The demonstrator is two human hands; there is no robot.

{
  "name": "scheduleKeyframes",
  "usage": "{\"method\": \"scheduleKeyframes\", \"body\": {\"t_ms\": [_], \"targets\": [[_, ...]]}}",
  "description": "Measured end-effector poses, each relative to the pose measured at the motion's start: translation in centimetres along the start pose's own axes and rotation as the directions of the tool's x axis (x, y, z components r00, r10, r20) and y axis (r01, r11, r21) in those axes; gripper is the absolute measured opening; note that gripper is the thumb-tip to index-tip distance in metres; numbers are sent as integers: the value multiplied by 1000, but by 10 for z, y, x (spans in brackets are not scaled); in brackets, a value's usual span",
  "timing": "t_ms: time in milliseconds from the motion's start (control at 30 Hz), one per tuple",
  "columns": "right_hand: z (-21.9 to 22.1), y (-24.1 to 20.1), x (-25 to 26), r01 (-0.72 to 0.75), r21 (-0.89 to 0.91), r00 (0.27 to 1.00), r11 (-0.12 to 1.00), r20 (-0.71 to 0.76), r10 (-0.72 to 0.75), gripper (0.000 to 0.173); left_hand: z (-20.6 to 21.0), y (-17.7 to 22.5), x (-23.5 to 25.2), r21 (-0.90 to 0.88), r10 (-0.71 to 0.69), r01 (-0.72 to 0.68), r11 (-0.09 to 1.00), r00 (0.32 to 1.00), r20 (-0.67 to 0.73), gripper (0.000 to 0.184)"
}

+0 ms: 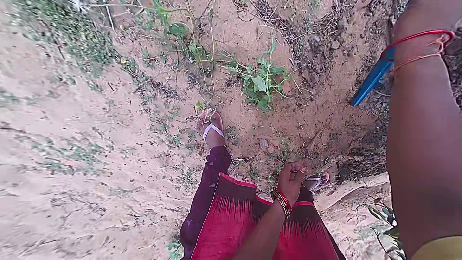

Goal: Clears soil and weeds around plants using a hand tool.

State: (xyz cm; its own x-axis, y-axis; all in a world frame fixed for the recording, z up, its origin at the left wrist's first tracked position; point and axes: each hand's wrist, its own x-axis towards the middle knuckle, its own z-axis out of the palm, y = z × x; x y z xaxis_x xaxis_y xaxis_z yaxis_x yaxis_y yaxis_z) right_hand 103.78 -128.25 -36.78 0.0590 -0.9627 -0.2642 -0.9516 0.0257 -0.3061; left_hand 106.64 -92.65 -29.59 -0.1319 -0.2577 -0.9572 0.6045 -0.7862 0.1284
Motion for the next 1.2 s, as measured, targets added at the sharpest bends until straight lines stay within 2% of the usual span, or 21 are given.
{"method": "scheduleKeyframes", "body": {"t_ms": [33,100,200,333,433,467,533,600,667,733,767,833,900,933,967,1033,1100,1167,1200], "targets": [[23,6,-8,-70,-46,992,996,103,74,40,-1,-2,0,-8,-17,17,1000,1000,-2,31],[66,32,-33,-191,-195,920,962,307,245,57,2,-1,-1,-26,-35,35,999,999,4,31],[94,29,-60,-138,-383,797,913,505,332,53,-2,12,-1,-60,-30,30,998,1000,-5,32],[83,16,-45,4,-444,740,896,604,296,45,2,20,0,-81,-42,38,996,998,-46,31],[48,21,-45,169,-526,699,834,660,275,43,4,28,0,-94,-55,53,994,998,-26,32],[31,31,-51,184,-551,709,814,648,278,41,4,30,-1,-93,-53,51,994,998,-22,32],[-18,54,-70,139,-614,745,777,582,326,40,6,35,-1,-94,-43,41,995,999,-24,31],[-78,89,-98,19,-658,801,753,461,382,46,6,38,-2,-109,-43,40,993,999,-27,30],[-137,144,-132,-160,-640,874,752,262,409,52,5,38,-4,-110,-46,42,993,998,-31,30],[-178,201,-169,-376,-494,908,784,-30,417,60,7,35,-6,-94,-51,48,994,998,-24,30],[-186,219,-185,-476,-349,880,808,-191,435,61,8,34,-6,-85,-57,55,995,998,-20,31],[-181,248,-203,-626,-44,702,779,-467,538,61,10,33,-6,-67,-71,70,995,997,-16,31],[-167,260,-200,-682,140,516,718,-604,607,60,13,34,-7,-63,-82,81,995,997,-16,31],[-158,254,-191,-665,210,465,717,-635,617,57,14,36,-6,-60,-82,81,995,996,-19,30],[-147,242,-185,-619,284,444,733,-643,624,52,14,37,-5,-55,-84,83,995,996,-23,30],[-130,204,-173,-499,368,491,785,-626,606,46,17,35,-5,-46,-82,81,996,996,-24,30],[-114,178,-154,-362,330,623,872,-610,490,45,19,32,-4,-46,-70,69,997,997,-19,30],[-102,164,-122,-195,308,800,931,-499,332,47,19,27,-4,-62,-70,68,996,997,-25,29],[-95,148,-101,-123,330,864,936,-428,265,47,18,25,-4,-77,-82,80,994,996,-31,29]]}}
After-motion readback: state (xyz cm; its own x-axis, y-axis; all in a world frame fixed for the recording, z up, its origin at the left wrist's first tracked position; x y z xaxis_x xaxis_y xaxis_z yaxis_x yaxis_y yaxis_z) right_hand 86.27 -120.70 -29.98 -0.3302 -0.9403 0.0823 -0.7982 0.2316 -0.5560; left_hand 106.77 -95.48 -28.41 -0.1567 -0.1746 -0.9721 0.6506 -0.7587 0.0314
